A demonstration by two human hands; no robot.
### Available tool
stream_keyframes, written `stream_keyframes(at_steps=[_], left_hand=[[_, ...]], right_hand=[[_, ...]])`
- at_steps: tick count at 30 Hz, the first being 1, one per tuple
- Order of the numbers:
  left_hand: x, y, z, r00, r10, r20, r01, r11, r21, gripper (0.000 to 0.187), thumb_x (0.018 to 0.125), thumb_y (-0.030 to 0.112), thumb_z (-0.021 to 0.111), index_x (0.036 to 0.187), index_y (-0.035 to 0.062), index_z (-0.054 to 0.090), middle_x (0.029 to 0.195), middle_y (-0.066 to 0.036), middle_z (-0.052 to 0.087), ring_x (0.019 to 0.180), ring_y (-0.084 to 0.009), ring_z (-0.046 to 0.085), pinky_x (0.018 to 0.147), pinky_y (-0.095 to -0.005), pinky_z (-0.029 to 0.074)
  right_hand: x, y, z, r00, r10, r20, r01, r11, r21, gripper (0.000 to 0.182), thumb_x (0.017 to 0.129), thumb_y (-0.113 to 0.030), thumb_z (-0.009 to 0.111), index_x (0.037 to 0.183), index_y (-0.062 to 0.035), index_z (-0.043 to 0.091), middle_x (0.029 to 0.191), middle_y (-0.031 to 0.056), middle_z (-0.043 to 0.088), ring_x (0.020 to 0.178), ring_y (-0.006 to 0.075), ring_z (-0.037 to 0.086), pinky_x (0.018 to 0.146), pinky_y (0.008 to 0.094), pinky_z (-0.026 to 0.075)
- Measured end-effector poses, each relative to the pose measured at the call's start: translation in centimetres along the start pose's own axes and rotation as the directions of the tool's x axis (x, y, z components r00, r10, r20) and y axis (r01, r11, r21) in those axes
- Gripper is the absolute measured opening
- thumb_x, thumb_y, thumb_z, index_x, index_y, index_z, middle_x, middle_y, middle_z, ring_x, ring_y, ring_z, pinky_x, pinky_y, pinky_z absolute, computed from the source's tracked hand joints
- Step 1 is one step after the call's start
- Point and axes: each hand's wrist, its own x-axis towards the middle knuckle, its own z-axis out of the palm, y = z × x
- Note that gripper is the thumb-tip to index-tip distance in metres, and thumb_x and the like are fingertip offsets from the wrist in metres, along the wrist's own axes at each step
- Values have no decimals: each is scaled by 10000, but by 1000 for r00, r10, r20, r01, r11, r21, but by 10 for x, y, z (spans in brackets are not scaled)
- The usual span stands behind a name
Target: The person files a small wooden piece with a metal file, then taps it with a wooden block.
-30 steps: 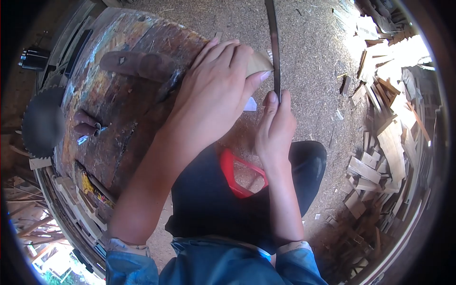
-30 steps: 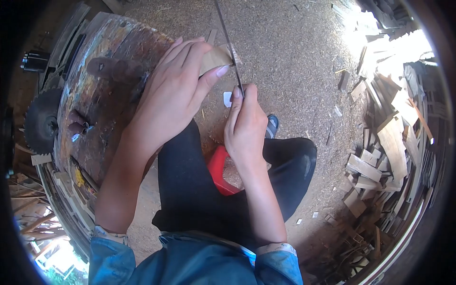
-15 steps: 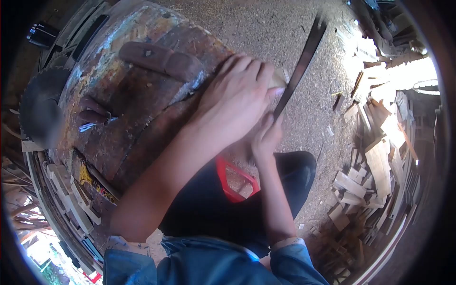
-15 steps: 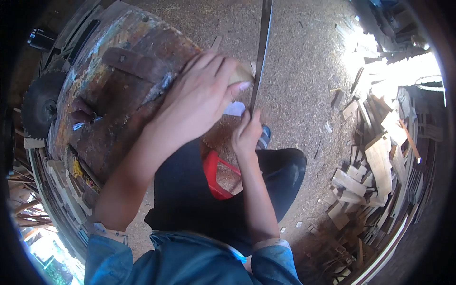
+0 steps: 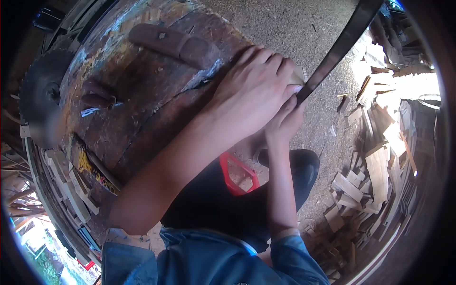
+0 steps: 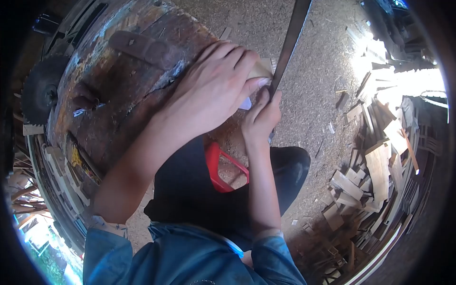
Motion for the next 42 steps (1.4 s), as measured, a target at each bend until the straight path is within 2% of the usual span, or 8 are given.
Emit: stream_keyframes(at_steps=[6, 12, 16, 22, 26, 32, 37, 42], left_hand=[[5, -2, 3, 999, 15, -43, -13, 999, 33, 321, 980, 261, 638, 1137, -18, 609, 1120, -167, 658, 1118, -320, 594, 1034, -439, 445], [6, -2, 4, 997, 27, -77, -23, 998, 52, 336, 984, 288, 633, 1124, -17, 621, 1131, -169, 659, 1124, -316, 597, 1037, -435, 445], [1, -2, 6, 998, -2, -57, 3, 1000, 27, 341, 986, 295, 636, 1128, -15, 621, 1134, -166, 659, 1130, -309, 598, 1037, -439, 445], [6, 0, 4, 995, -14, -101, 14, 1000, 2, 354, 985, 283, 646, 1175, -12, 599, 1115, -173, 660, 1108, -321, 615, 1023, -439, 453], [0, -4, 7, 993, -46, -109, 40, 998, -50, 350, 984, 294, 647, 1161, -3, 601, 1113, -168, 662, 1094, -321, 617, 1017, -433, 459], [2, -3, 10, 990, 2, -141, 2, 1000, 28, 314, 975, 285, 657, 1108, 4, 619, 1106, -145, 668, 1087, -306, 619, 1015, -425, 467], [-1, -1, 7, 998, -50, -35, 50, 999, -5, 321, 948, 254, 680, 1130, -2, 620, 1116, -151, 662, 1106, -305, 611, 1031, -412, 465], [0, -1, 6, 997, -24, -76, 25, 1000, 7, 383, 889, 243, 733, 1152, 0, 599, 1115, -160, 644, 1141, -312, 595, 1026, -407, 474]], right_hand=[[-12, 51, 20, 986, -153, -59, 150, 987, -49, 225, 1079, -124, 437, 1158, 64, 532, 798, 199, 616, 665, 307, 609, 620, 392, 479], [-14, 48, 15, 995, -81, 53, 78, 995, 60, 250, 1083, -126, 410, 1223, 42, 531, 817, 147, 628, 702, 232, 614, 648, 361, 490], [9, 15, 11, 991, -136, -8, 136, 986, 95, 376, 1081, -112, 392, 1425, 16, 476, 809, 127, 606, 701, 203, 601, 661, 354, 493], [-12, 36, 22, 990, -128, -63, 126, 992, -27, 228, 1086, -155, 451, 1180, 27, 550, 780, 135, 599, 692, 221, 592, 649, 360, 479], [-6, 46, 9, 1000, 6, -18, -6, 1000, 1, 231, 1083, -147, 456, 1167, 36, 569, 782, 133, 600, 704, 217, 597, 665, 365, 487], [-9, 68, 5, 990, -139, -3, 138, 988, -69, 243, 1093, -160, 443, 1153, 33, 578, 770, 119, 601, 700, 191, 599, 648, 352, 475], [0, 0, -3, 997, -70, 10, 71, 997, -6, 257, 1091, -154, 438, 1226, 32, 553, 783, 153, 618, 707, 222, 627, 659, 354, 492], [-22, 78, 11, 994, -103, 42, 105, 994, -35, 272, 1097, -163, 425, 1252, 25, 546, 794, 160, 620, 693, 238, 627, 632, 365, 486]])
